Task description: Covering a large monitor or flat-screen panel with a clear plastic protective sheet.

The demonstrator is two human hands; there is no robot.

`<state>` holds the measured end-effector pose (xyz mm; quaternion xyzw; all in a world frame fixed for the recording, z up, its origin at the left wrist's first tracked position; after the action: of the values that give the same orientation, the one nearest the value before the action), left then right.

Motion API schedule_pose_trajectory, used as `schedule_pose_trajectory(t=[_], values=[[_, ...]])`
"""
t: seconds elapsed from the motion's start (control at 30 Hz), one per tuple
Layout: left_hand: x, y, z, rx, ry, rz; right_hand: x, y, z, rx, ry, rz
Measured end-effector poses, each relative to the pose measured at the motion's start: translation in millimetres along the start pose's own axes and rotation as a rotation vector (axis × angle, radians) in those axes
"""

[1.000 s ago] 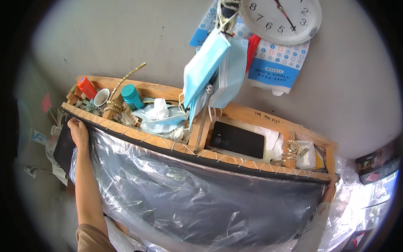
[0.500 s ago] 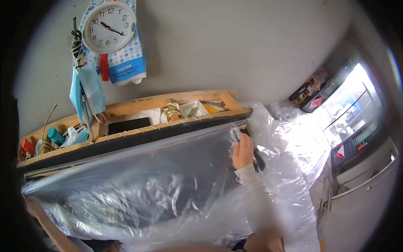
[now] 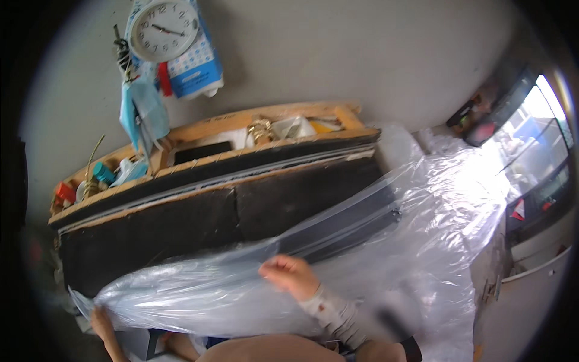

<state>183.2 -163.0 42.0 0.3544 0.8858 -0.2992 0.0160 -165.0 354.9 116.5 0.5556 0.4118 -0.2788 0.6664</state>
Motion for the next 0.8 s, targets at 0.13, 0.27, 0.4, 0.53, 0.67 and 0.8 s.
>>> schedule_pose_trajectory(t=[0.13, 0.27, 0.4, 0.53, 0.67, 0.8], values=[[124, -50, -102, -0.21, 0.344, 0.016, 42, 14, 22, -0.106, -0.152, -0.209], [334, -75, -191, -0.475, 1.305, 0.011, 25, 14, 6, -0.307, -0.244, -0.162], [474, -48, -199, -0.701, 1.837, 0.7, 14, 21, -11, -0.204, -0.065, -0.449], [453, -37, -176, -0.721, 2.17, -0.155, -40, -1, -95, 1.093, 1.284, -1.268], [376, -81, -112, -0.784, 2.271, -1.133, -28, -3, -155, 0.669, 1.629, -0.915], [209, -105, -33, 0.158, 1.467, -0.857, -57, -8, -88, 0.448, 1.062, -1.398]])
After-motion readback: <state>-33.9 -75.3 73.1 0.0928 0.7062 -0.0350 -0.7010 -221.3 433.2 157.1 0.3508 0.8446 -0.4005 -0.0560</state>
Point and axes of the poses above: each hand's wrist, its own y-axis away from the middle knuckle, its own z-axis out of the palm, x = y × z, the point moved 2 cm from there along -y, towards the middle knuckle, and after that the axes turned 14 degrees about x, right-handed, at the moved point
